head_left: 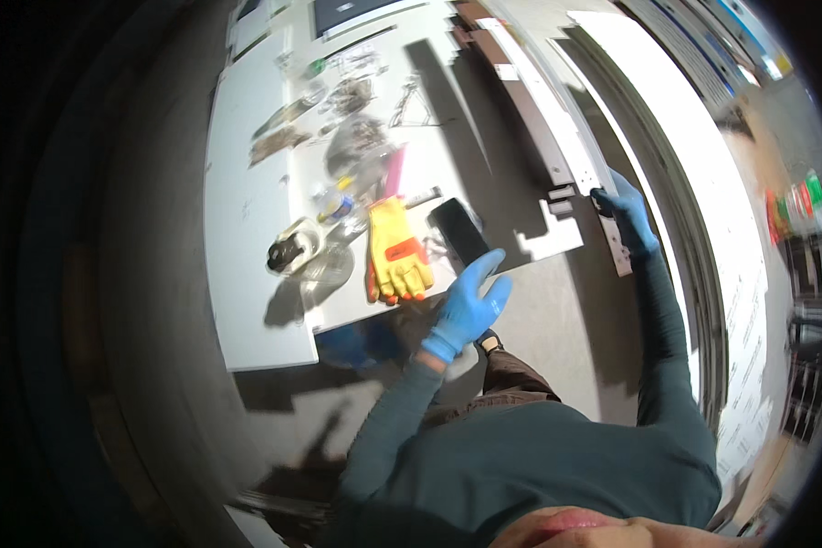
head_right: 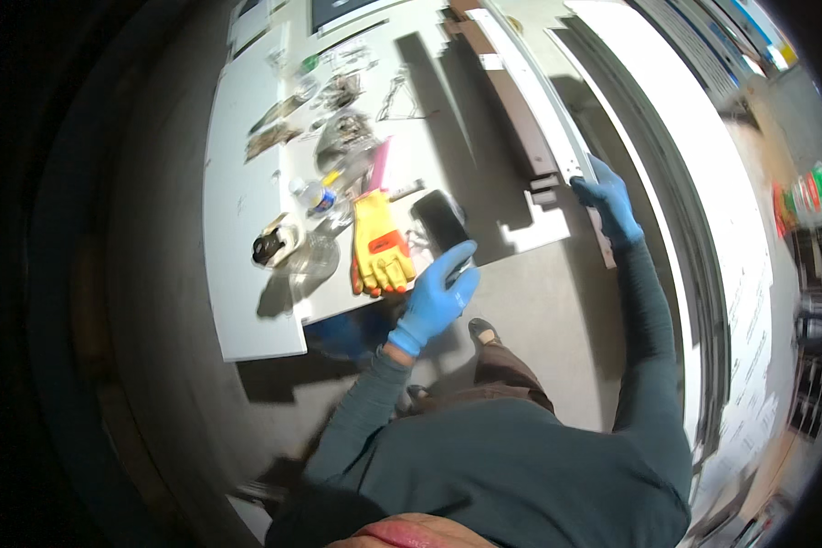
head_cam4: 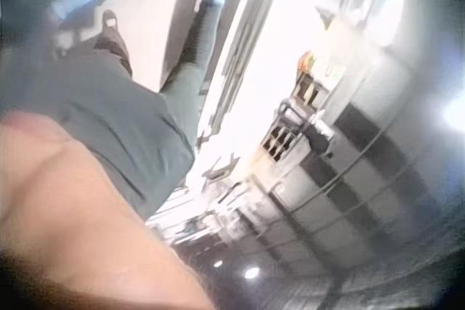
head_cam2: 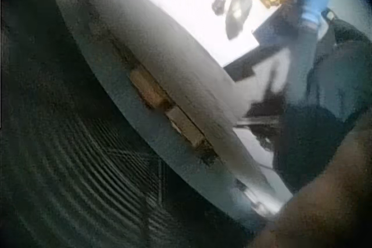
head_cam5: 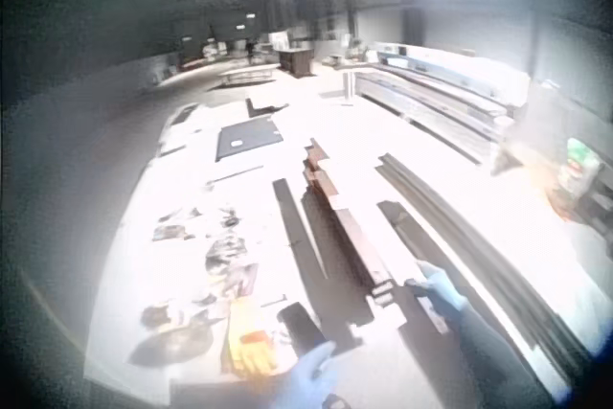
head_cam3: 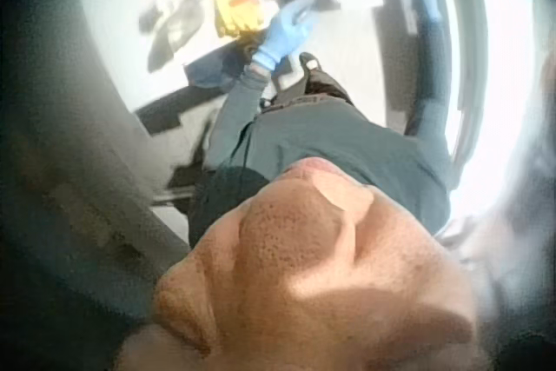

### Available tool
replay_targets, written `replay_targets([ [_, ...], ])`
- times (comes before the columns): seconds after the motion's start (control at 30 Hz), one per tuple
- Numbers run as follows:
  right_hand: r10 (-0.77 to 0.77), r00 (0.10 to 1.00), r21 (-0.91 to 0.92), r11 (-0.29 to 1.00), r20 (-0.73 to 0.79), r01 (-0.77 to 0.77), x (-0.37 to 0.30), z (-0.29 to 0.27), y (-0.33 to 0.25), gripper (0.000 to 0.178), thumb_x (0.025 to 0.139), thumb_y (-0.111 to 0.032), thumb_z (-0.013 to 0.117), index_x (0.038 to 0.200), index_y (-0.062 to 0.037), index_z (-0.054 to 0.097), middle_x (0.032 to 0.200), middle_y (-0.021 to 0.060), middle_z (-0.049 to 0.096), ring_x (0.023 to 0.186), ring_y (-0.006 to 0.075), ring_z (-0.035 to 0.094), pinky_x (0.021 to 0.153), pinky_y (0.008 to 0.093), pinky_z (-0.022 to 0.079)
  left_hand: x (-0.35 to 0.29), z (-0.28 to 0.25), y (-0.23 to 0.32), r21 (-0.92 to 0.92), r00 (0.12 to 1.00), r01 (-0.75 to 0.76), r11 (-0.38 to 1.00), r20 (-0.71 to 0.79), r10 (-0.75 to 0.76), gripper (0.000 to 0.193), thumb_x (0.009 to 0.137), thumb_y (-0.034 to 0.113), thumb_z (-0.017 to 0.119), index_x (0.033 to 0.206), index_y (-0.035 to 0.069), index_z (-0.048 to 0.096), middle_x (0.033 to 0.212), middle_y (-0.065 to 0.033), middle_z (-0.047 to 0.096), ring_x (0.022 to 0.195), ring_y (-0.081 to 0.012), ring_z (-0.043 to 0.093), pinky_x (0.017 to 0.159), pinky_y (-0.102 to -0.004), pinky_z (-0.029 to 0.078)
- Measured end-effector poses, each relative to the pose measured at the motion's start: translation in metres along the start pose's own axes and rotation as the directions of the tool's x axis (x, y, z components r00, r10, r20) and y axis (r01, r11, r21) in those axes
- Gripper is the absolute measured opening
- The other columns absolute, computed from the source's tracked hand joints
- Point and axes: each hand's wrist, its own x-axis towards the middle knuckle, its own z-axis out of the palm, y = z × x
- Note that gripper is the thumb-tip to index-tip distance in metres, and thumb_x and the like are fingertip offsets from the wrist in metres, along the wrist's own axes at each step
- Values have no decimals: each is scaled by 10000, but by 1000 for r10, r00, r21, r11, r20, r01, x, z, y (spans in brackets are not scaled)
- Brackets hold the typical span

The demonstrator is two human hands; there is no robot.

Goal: The person picks up and places several flat panels of different colors on a workbench, then moves to a cabinet and uses a handheld air nozzle to blow dust from its surface and interior. The person continues to handle panels and use the air nozzle on a machine.

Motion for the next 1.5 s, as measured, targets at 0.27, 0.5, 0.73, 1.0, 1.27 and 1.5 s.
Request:
replay_targets([
  [0.27,-314,865,-201,888,391,413,-106,140,-23,927,738,-2,733,1586,-34,360,1228,127,648,1003,182,615,885,322,543,-23,-63,62,-421,805,-467,778,-566,177,585,1104,329,475,1577,19,329,1515,-171,503,1336,-255,558,1105,-406,486],
  [0.5,-489,264,269,770,831,579,-196,326,36,1026,764,-26,812,1586,93,210,1571,251,360,1444,343,393,1193,456,323,-242,-125,40,-57,24,-437,898,-998,-52,534,1079,327,535,1528,57,430,1437,-100,549,1361,-197,488,1155,-349,396],
  [0.73,41,-302,261,402,952,878,-319,509,96,1015,718,-293,849,1571,-79,341,1217,237,596,1083,447,589,879,559,477,-506,-115,-86,-135,-419,-701,700,-717,-558,372,992,144,686,1332,22,597,1132,-94,675,980,-236,690,859,-384,597],
  [1.0,-26,-770,711,404,638,576,-584,739,192,750,797,-297,785,1438,-52,483,1177,220,647,1016,417,645,860,496,541,-807,-102,-252,-38,-747,-565,824,-400,-531,253,1000,114,654,1192,-50,637,1097,-135,705,931,-258,694,829,-393,602],
  [1.27,-79,-896,830,418,438,369,-814,873,309,813,806,-347,813,1472,-44,458,1131,208,649,1006,407,638,832,504,527,-1051,-105,-320,-156,-789,-577,802,-147,-597,217,1003,189,651,1089,-10,651,978,-130,682,826,-275,682,714,-390,608],
  [1.5,82,-907,758,522,413,392,-925,908,355,857,832,-324,812,1529,-43,401,1313,265,562,1148,443,586,967,498,510,-1157,-74,-342,-141,-711,-677,723,-132,-691,265,998,200,588,1006,-55,659,864,-161,685,738,-298,702,613,-400,601],
])
